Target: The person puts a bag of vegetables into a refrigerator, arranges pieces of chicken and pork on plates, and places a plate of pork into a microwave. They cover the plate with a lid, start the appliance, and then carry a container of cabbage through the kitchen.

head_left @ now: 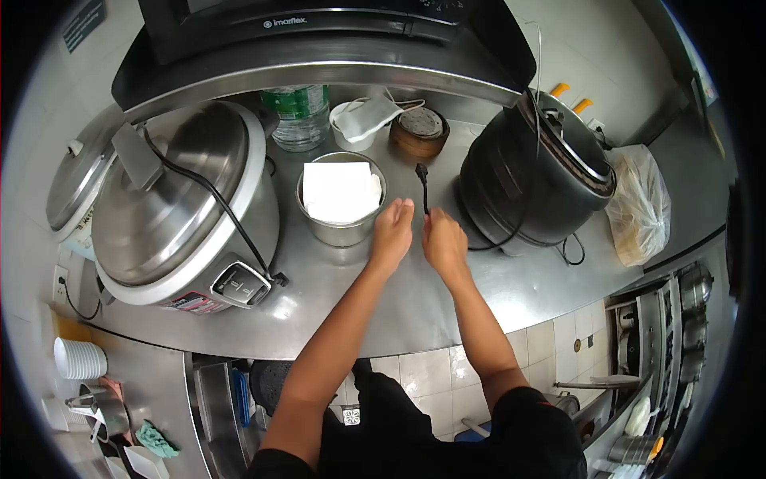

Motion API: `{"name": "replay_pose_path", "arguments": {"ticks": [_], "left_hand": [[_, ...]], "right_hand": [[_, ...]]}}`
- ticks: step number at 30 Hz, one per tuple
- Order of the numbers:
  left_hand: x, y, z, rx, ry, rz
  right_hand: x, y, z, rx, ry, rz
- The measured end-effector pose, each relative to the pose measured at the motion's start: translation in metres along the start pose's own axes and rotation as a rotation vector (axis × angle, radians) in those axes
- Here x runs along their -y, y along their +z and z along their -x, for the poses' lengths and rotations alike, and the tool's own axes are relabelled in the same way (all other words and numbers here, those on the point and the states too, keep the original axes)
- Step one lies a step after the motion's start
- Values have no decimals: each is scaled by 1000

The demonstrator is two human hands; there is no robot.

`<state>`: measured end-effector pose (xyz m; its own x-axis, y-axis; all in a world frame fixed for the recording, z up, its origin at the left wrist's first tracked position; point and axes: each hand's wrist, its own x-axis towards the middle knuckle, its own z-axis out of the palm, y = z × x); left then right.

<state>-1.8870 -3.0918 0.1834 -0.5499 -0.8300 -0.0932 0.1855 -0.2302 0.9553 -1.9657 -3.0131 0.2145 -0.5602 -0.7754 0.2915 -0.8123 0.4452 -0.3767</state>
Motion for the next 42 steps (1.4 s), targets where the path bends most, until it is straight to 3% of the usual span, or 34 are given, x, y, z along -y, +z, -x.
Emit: {"name": "replay_pose_path", "arguments": {"ticks": [3, 5, 7, 13, 14, 17, 19, 21, 23, 25, 27, 29, 30, 33, 34, 35, 37, 38, 39, 40, 42], "left_hand": [[-27, 3, 0, 78, -98, 222], [-33, 5, 9, 30, -122, 266], [-24, 2, 15, 65, -20, 276], [-20, 1, 28, 104, 190, 198], [-21, 4, 28, 118, 268, 229], [-22, 2, 18, 125, 417, 149], [-28, -4, 17, 107, 470, 36], [-43, -5, 23, 8, 486, -373], [-42, -9, 46, -84, 483, -314], [-24, -29, 78, 35, 449, -323], [5, -58, 112, 38, 456, -503], [33, -90, 145, -27, 329, -644], [47, -101, 156, -80, 278, -667], [42, -112, 170, -128, 296, -649], [45, -112, 169, -174, 244, -608], [47, -113, 167, -220, 192, -567], [45, -111, 163, -218, 276, -609], [42, -110, 160, -191, 251, -603], [41, -109, 159, -163, 223, -594], [43, -111, 159, -161, 229, -606], [41, -112, 158, -163, 210, -567]], "right_hand": [[4, -21, 29, -12, -110, -116], [2, -36, 29, -6, -180, -176], [-1, -51, 25, 279, -93, -516], [6, -35, -20, 256, 8, -936], [13, -41, -31, 435, 26, -954], [31, -29, -47, 498, 107, -1202], [32, -15, -57, 382, 54, -1227], [36, -12, -83, 186, 84, -1095], [26, 2, -134, 14, 128, -962], [10, 21, -201, -19, 90, -802], [19, 24, -243, 41, 172, -792], [11, 40, -294, 121, 257, -718], [14, 43, -301, 15, 148, -632], [-16, 75, -372, 10, 87, -710], [-64, 124, -422, 66, -140, -809], [-55, 119, -422, 61, -150, -813], [-35, 109, -413, 59, -27, -990], [-54, 141, -453, -36, 57, -957], [-61, 147, -457, -33, 46, -954], [-59, 145, -451, -217, -201, -615], [-43, 129, -437, -132, -88, -652]]}}
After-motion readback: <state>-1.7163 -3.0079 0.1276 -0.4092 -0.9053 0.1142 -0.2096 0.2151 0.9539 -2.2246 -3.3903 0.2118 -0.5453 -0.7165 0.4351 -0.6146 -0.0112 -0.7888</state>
